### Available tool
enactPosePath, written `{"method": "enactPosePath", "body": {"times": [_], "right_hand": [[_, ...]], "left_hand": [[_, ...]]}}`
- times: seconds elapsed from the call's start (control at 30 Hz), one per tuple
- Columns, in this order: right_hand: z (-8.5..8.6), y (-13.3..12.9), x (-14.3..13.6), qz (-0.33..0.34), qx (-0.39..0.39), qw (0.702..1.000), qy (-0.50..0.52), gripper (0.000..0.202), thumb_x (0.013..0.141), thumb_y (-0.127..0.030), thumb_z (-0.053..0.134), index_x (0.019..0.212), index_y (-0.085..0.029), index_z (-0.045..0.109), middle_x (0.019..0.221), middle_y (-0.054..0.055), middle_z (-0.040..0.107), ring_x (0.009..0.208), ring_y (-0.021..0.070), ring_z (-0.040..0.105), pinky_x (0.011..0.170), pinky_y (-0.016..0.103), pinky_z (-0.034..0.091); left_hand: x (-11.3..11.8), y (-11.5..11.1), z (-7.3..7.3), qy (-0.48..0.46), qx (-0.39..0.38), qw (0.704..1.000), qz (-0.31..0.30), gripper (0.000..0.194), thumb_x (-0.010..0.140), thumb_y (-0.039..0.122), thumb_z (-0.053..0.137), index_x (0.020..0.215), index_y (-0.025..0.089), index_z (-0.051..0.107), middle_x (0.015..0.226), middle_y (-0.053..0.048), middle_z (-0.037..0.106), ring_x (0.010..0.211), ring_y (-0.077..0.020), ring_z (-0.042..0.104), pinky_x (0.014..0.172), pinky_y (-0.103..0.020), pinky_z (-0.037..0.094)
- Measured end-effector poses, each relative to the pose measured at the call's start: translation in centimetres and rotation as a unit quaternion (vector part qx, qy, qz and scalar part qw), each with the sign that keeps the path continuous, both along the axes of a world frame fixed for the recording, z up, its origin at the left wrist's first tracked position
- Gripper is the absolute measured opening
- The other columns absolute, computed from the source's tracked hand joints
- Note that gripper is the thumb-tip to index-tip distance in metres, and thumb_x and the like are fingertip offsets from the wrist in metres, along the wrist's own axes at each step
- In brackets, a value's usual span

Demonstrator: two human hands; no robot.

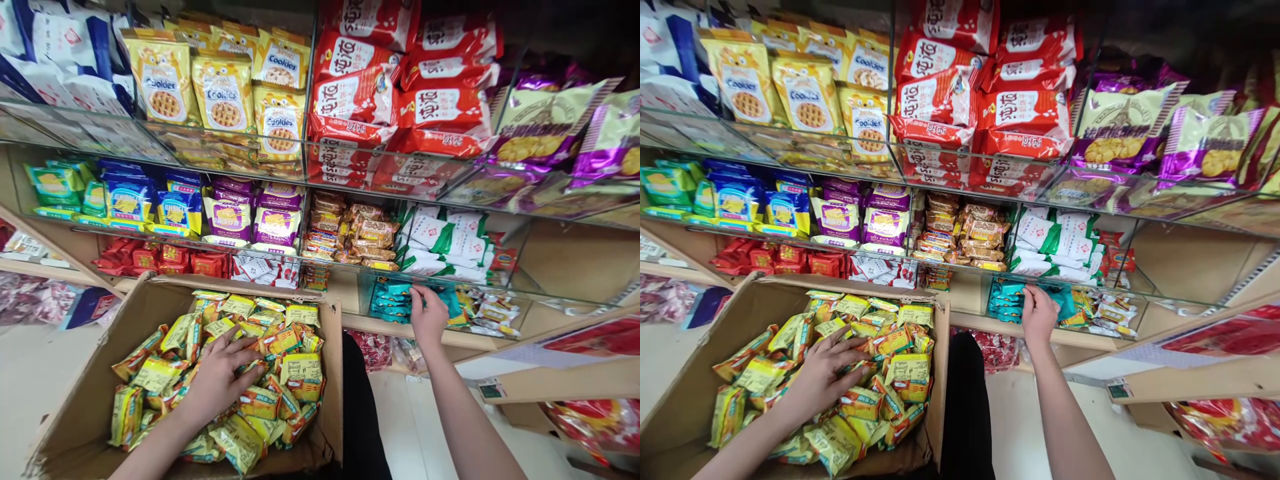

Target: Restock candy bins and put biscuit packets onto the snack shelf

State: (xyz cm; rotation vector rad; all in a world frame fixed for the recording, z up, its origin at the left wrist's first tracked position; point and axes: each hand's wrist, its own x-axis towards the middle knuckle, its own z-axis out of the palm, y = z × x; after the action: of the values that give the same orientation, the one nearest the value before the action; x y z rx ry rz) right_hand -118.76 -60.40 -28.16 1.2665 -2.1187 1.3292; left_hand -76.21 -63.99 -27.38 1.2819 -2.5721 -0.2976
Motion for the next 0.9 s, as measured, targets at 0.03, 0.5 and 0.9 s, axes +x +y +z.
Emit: {"method": "enactPosePath", "body": {"times": [0.03,0.5,0.9], "right_hand": [[-0.1,0.6,0.3,0.007,-0.032,0.999,-0.005,0.033,0.082,-0.041,0.044,0.082,-0.014,0.064,0.094,0.013,0.068,0.091,0.0233,0.060,0.085,0.037,0.040],[4.4,6.5,16.2,0.179,-0.128,0.509,-0.832,0.016,0.062,-0.021,0.070,0.073,-0.019,0.058,0.060,-0.005,0.060,0.060,0.0092,0.057,0.056,0.021,0.046],[3.2,8.3,15.5,0.296,0.012,0.808,-0.510,0.035,0.068,-0.038,0.067,0.100,-0.023,0.060,0.099,0.004,0.064,0.083,0.0164,0.057,0.065,0.027,0.045]], "left_hand": [[0.1,0.0,0.0,-0.002,-0.002,1.000,-0.002,0.025,0.077,0.048,0.053,0.091,0.035,0.069,0.115,0.001,0.064,0.122,-0.0345,0.040,0.091,-0.050,0.035],[-10.8,2.5,5.9,0.405,0.354,0.837,-0.102,0.056,0.075,0.032,0.060,0.126,0.019,0.040,0.118,-0.012,0.059,0.104,-0.0202,0.057,0.084,-0.033,0.048],[-12.6,3.0,5.9,0.284,0.388,0.864,-0.146,0.025,0.079,0.036,0.054,0.091,0.015,0.061,0.076,0.001,0.060,0.068,-0.0116,0.053,0.065,-0.023,0.043]]}}
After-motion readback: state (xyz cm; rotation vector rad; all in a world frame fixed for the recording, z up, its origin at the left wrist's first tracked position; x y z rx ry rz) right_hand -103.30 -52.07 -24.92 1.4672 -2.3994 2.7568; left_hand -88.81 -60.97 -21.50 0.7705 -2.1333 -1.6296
